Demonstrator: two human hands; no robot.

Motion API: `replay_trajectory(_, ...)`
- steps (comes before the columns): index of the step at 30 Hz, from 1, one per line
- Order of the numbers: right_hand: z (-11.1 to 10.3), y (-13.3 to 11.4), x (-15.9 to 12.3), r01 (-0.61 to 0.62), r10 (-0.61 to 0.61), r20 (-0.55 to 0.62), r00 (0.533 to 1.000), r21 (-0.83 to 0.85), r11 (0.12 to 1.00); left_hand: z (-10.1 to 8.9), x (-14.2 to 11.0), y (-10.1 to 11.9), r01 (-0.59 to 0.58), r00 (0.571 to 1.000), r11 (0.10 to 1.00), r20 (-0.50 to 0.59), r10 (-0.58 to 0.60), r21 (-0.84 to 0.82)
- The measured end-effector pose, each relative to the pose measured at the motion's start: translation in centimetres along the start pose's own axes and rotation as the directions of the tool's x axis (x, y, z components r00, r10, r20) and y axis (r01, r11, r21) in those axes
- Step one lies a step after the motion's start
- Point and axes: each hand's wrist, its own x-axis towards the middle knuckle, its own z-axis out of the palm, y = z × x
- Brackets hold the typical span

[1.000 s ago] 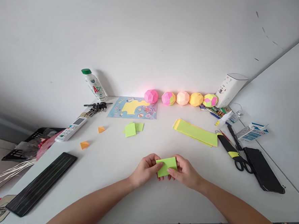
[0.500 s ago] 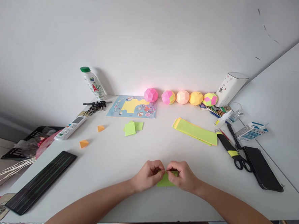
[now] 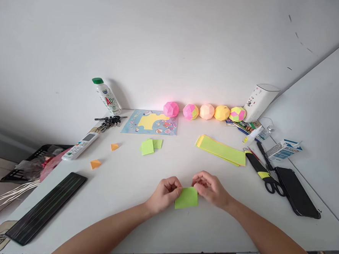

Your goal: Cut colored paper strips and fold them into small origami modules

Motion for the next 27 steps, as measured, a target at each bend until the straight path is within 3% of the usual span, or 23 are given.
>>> replay_trajectory(4,0.9,0.5,-0.3,-0.044,0.045,0.152,0.987,-0.013,0.999,0.1,0.1,0.1,0.02,0.997,1.0,0.069,-0.02,0.01)
replay_trajectory(11,0.4,0.3,-0.2,-0.095,0.091,0.119,0.989,0.034,0.995,-0.6,0.2,0.9,0.028,0.994,0.998,0.107,-0.021,-0.063)
replay_trajectory(15,0.2,0.6,-0.1,-0.055,0.055,0.096,0.994,-0.003,0.999,-0.5,0.2,1.2,0.069,0.981,0.998,0.182,-0.071,0.013)
replay_trajectory(17,-0.6,1.2,0.4,0.038,-0.035,0.022,0.999,-0.124,0.992,-1.1,0.6,1.3,0.073,0.995,0.997,0.073,-0.074,0.012)
replay_trajectory(19,-2.0,2.2,1.2,0.158,-0.213,-0.121,0.97,-0.355,0.921,-2.7,1.3,1.5,0.015,0.986,0.998,-0.164,-0.024,-0.057)
replay_trajectory(21,-4.0,3.5,2.2,0.209,-0.436,-0.23,0.87,-0.63,0.748,-5.1,2.3,1.6,-0.087,0.895,0.988,-0.446,0.023,-0.125)
replay_trajectory(23,-6.0,5.0,3.1,0.099,-0.514,-0.268,0.815,-0.81,0.578,-7.8,3.3,1.7,-0.135,0.797,0.97,-0.604,-0.014,-0.201)
replay_trajectory(25,-7.6,6.2,3.8,-0.04,-0.499,-0.294,0.815,-0.888,0.459,-10.0,4.2,1.6,-0.087,0.716,0.951,-0.682,-0.147,-0.296)
replay_trajectory(27,-8.5,7.2,4.1,-0.145,-0.445,-0.324,0.835,-0.909,0.39,-11.1,4.6,1.4,-0.066,0.692,0.949,-0.699,-0.178,-0.307)
